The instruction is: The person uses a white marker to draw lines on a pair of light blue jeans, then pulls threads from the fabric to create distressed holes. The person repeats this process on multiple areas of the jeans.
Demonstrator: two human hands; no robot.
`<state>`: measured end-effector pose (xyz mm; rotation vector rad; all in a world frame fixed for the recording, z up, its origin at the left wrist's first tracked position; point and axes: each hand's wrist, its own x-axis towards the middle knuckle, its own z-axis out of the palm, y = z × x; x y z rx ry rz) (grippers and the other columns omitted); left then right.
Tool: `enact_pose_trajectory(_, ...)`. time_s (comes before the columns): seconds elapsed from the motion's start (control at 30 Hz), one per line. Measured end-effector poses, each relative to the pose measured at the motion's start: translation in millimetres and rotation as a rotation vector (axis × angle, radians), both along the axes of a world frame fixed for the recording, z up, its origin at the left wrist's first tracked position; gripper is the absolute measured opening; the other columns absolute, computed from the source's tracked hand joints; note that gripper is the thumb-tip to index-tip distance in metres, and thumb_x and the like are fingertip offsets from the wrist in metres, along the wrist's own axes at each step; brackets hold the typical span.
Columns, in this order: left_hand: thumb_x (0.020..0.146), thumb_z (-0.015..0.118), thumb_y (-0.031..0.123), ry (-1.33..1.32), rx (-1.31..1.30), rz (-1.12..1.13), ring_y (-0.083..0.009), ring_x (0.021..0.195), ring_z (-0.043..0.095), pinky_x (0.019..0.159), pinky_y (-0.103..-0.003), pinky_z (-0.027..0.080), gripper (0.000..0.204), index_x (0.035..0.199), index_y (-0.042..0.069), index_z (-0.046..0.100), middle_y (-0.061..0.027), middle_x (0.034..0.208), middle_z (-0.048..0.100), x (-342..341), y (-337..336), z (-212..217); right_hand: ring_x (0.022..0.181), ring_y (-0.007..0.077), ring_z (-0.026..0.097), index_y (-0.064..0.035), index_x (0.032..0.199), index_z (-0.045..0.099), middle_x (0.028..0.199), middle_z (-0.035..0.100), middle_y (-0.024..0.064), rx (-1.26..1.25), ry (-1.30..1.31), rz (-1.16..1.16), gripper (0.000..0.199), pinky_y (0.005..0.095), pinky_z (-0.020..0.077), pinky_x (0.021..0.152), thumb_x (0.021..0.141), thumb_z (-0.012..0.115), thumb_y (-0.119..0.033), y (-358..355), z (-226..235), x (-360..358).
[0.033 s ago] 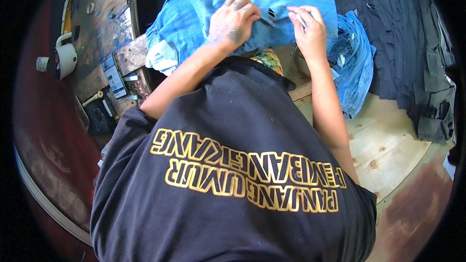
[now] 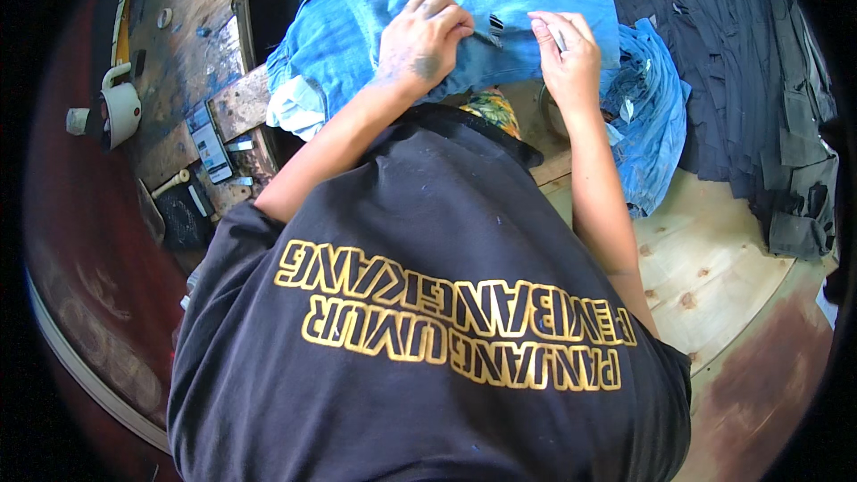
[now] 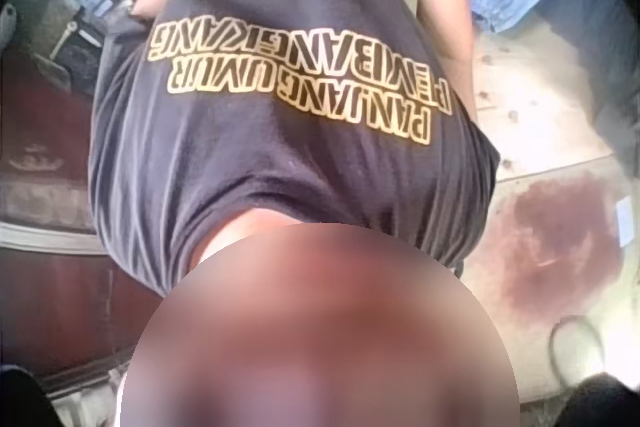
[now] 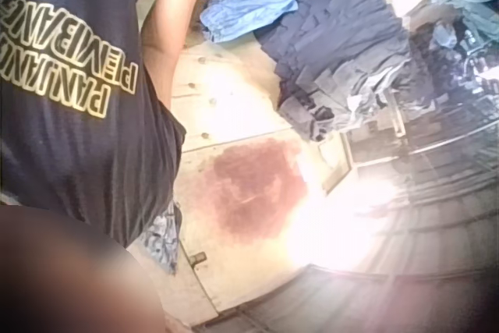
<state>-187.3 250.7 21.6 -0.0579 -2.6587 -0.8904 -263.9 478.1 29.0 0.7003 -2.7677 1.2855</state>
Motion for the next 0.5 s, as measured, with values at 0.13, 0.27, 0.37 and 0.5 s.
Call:
enact_pose_trajectory(0.13,0.093,0.077,0.014,0.067,0.070,-0.058,-0.0308,0.101,0.069,0.087,-0.041,0.057,0.005,0.098,0.013,0.076,-0.0048,0.103,0.071,3,0,9,0.086,0.0172,0.072,-0.0041,0.115,0.081,0.094,0.079,0.0107,-0.218,-0.467,0.059,0.032,0.0323,0.0568,0.082,0.107,0.073,-0.034,-14,12,12)
enact_pose_trajectory(0.27,0.092,0.076,0.013,0.045,0.076,-0.058,-0.0319,0.101,0.070,0.087,-0.042,0.057,0.006,0.098,0.011,0.075,-0.0066,0.102,0.071,-1,6,22,0.074,0.0133,0.063,-0.0017,0.123,0.078,0.098,0.074,0.0030,-0.183,-0.554,0.112,0.031,0.0293,0.0533,0.071,0.109,0.070,-0.028,-16,25,15)
enact_pose_trajectory(0.37,0.092,0.077,0.012,0.009,0.087,-0.043,-0.0325,0.101,0.070,0.087,-0.043,0.057,0.006,0.098,0.011,0.074,-0.0074,0.102,0.071,1,7,27,0.064,0.0053,0.050,-0.0021,0.129,0.074,0.091,0.063,-0.0032,-0.381,-0.905,0.021,0.031,0.0239,0.0370,0.055,0.109,0.069,-0.026,-10,35,20)
enact_pose_trajectory(0.5,0.093,0.076,0.013,0.010,0.080,-0.054,-0.0326,0.100,0.071,0.086,-0.042,0.058,0.006,0.098,0.010,0.074,-0.0076,0.101,0.071,5,7,27,0.060,0.0042,0.047,-0.0007,0.126,0.074,0.085,0.062,-0.0016,-0.459,-1.046,-0.076,0.030,0.0233,0.0361,0.050,0.109,0.069,-0.025,-10,40,24)
